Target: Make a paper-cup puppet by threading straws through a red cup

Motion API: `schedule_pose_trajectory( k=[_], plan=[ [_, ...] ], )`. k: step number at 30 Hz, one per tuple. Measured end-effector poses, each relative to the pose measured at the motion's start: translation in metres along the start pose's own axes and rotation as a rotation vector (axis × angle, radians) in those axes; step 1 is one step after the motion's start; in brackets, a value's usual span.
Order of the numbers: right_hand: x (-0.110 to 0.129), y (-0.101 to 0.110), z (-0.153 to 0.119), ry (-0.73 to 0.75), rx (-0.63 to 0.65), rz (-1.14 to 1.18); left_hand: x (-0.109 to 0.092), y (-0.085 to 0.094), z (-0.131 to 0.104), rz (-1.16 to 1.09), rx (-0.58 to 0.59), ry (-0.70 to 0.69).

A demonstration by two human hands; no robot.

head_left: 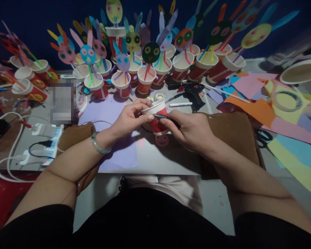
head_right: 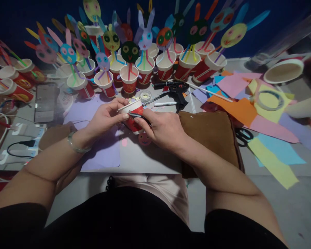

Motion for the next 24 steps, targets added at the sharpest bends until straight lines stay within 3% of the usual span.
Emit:
schedule_pose_trajectory(
  k=[17,24],
  plan=[
    [-0.0016,-0.0058,0.0010,-0.054,0.005,0.101,0.0023,-0.0032,-0.0024,-0.021,-0.043,-0.009],
    [-0.0017,-0.0023,0.0059,-0.079,-0.010,0.311,-0.0028,-0.0029,-0.0022,-0.027,-0.058,0.012]
  ],
)
Point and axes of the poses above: each hand's wrist, its own z-axis towards the middle knuckle, its own y-axis out of the back of the hand, x = y × z, the point moved 2 cm from there along z, towards the middle knuckle, and after that the axes turned 2 degrees about -z, right-handed, at the moved point
